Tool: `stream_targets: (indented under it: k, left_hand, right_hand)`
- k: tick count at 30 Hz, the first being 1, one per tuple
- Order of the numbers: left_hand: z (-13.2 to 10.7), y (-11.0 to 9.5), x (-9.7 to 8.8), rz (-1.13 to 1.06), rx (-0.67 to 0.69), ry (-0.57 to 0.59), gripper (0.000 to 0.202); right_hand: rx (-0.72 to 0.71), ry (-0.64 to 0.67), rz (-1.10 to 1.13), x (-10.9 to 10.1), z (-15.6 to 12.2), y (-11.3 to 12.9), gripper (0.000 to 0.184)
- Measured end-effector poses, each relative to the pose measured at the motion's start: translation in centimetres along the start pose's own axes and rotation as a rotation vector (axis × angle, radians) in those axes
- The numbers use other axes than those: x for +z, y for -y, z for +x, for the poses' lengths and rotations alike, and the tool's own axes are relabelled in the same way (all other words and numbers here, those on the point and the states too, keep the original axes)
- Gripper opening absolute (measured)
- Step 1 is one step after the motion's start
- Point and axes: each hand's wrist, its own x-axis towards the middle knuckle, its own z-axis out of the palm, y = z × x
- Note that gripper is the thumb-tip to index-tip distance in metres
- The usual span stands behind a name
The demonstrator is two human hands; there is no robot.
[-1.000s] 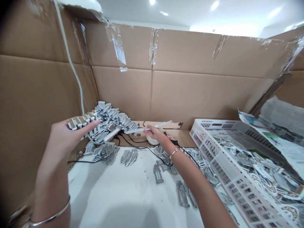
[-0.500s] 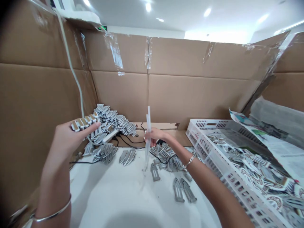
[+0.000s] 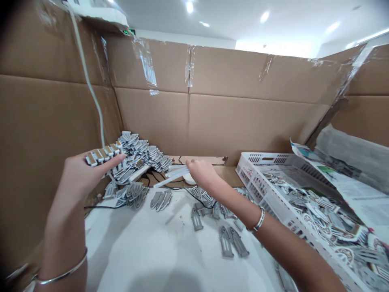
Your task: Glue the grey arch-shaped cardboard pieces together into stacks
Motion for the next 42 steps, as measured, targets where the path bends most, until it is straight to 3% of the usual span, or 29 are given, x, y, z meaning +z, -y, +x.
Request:
stream_targets:
  k: [3, 5, 7, 10, 13, 16, 21, 24, 27, 31, 34, 36, 39, 42]
  left_hand:
    - [-0.1, -0.2, 0.0, 0.010, -0.006, 0.001, 0.041]
    - [-0.1, -0.4, 0.0, 0.007, -0.014, 0.005, 0.042]
    - [-0.1, -0.5, 0.0, -0.004, -0.019, 0.014, 0.043]
    - [-0.1, -0.4, 0.1, -0.026, -0.017, 0.023, 0.041]
    - [0.0, -0.2, 0.3, -0.032, -0.015, 0.025, 0.040]
    - [0.0, -0.2, 0.5, -0.023, -0.015, 0.024, 0.041]
    - [0.0, -0.4, 0.5, -0.020, -0.020, 0.033, 0.044]
    - [0.1, -0.3, 0.5, -0.022, -0.034, 0.038, 0.044]
    - [0.2, -0.3, 0.7, -0.022, -0.028, 0.040, 0.042]
    - [0.1, -0.4, 1.1, -0.018, -0.019, 0.057, 0.038]
    - [0.0, -0.5, 1.2, -0.012, -0.022, 0.062, 0.037]
    - [0.0, -0.6, 1.3, -0.014, -0.020, 0.059, 0.037]
    - [0.0, -0.5, 1.3, -0.012, -0.016, 0.057, 0.037]
    - [0.1, -0.4, 1.3, -0.003, -0.012, 0.059, 0.037]
  right_hand:
    - [0.063, -0.077, -0.009, 1.5, 1.1, -2.0, 0.017]
    - [0.125, -0.209, 0.282, 2.9, 2.2, -3.9, 0.013]
    - [0.263, -0.401, 0.778, 4.4, 3.6, -5.5, 0.014]
    - [0.376, -0.506, 0.978, 6.4, 6.1, -6.5, 0.027]
    - [0.427, -0.495, 1.116, 7.6, 8.5, -5.8, 0.033]
    - [0.394, -0.365, 1.210, 7.9, 9.6, -4.8, 0.031]
    - [0.277, -0.018, 1.152, 6.8, 9.1, -4.4, 0.034]
    - [0.219, 0.106, 1.040, 5.0, 8.8, -4.4, 0.035]
    - [0.132, 0.067, 0.780, 2.7, 8.9, -3.8, 0.033]
    - [-0.112, -0.027, -0.057, 0.9, 9.3, -2.2, 0.015]
    - [-0.212, -0.082, -0.252, 1.3, 9.4, -2.1, 0.023]
    - [-0.244, -0.175, -0.179, 2.3, 9.4, -2.8, 0.027]
    - [-0.199, -0.369, 0.199, 4.1, 9.5, -4.4, 0.025]
    - [-0.007, -0.559, 0.634, 6.0, 10.2, -5.0, 0.029]
